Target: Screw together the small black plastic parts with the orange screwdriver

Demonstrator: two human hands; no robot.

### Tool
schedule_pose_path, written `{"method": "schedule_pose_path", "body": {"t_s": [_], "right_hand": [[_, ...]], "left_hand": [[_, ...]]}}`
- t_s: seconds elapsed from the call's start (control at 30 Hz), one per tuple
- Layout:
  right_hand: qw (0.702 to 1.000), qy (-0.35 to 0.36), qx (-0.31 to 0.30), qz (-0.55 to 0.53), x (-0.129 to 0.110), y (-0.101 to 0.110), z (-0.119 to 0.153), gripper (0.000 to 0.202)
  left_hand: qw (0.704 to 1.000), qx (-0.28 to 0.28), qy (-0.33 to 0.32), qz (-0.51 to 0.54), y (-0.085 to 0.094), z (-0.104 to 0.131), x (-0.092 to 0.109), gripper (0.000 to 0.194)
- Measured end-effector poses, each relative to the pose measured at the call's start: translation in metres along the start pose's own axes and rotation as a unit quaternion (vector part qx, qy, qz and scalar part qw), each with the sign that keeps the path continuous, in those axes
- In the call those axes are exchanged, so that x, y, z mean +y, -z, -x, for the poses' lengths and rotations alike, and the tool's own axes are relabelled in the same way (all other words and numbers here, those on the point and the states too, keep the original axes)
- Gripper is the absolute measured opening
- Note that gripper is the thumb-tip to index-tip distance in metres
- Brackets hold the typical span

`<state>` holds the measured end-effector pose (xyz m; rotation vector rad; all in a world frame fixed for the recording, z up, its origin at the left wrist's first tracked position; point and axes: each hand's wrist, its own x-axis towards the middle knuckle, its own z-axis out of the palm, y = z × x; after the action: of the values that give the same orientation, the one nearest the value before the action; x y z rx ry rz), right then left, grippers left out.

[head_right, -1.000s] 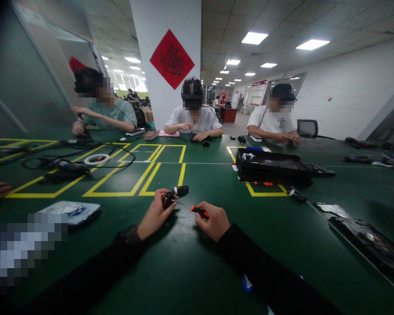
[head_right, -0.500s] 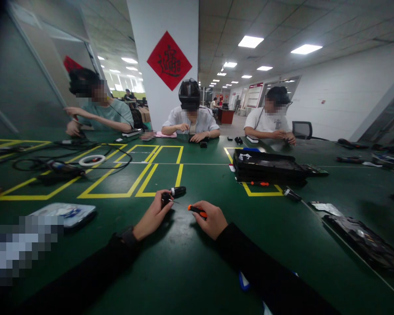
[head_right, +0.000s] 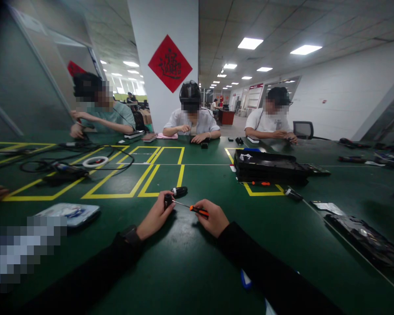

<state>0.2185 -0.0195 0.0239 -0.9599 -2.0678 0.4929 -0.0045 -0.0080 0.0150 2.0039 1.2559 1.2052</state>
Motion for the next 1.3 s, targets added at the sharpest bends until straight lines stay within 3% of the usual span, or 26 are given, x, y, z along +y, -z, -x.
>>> {"method": "schedule_pose_path", "body": {"t_s": [0.2, 0.33, 0.5, 0.87, 1.17, 1.3], "right_hand": [[0.994, -0.06, -0.064, 0.065, 0.0001, 0.0038, -0.0007, 0.025], [0.994, -0.049, -0.051, 0.082, 0.0018, 0.0056, -0.0016, 0.027], [0.998, -0.036, -0.016, 0.042, 0.0062, 0.0019, -0.0022, 0.009], [0.996, -0.056, -0.055, 0.05, 0.0022, 0.0015, -0.0021, 0.015], [0.998, -0.019, -0.039, 0.035, 0.005, 0.0016, -0.0011, 0.023], [0.997, -0.034, -0.042, 0.048, 0.006, 0.0006, -0.0011, 0.023]], "left_hand": [[0.999, -0.045, 0.003, 0.013, 0.0019, -0.0003, 0.0017, 0.025], [0.997, -0.073, 0.005, 0.034, 0.0032, -0.0013, 0.0015, 0.024], [0.997, -0.076, 0.007, 0.026, 0.0032, -0.0016, 0.0009, 0.025], [0.996, -0.082, -0.017, 0.003, 0.0001, -0.0001, -0.0004, 0.025], [0.997, -0.074, -0.006, 0.008, 0.0007, -0.0012, -0.0006, 0.025], [0.997, -0.079, -0.004, 0.008, 0.001, -0.0012, 0.0004, 0.025]]}}
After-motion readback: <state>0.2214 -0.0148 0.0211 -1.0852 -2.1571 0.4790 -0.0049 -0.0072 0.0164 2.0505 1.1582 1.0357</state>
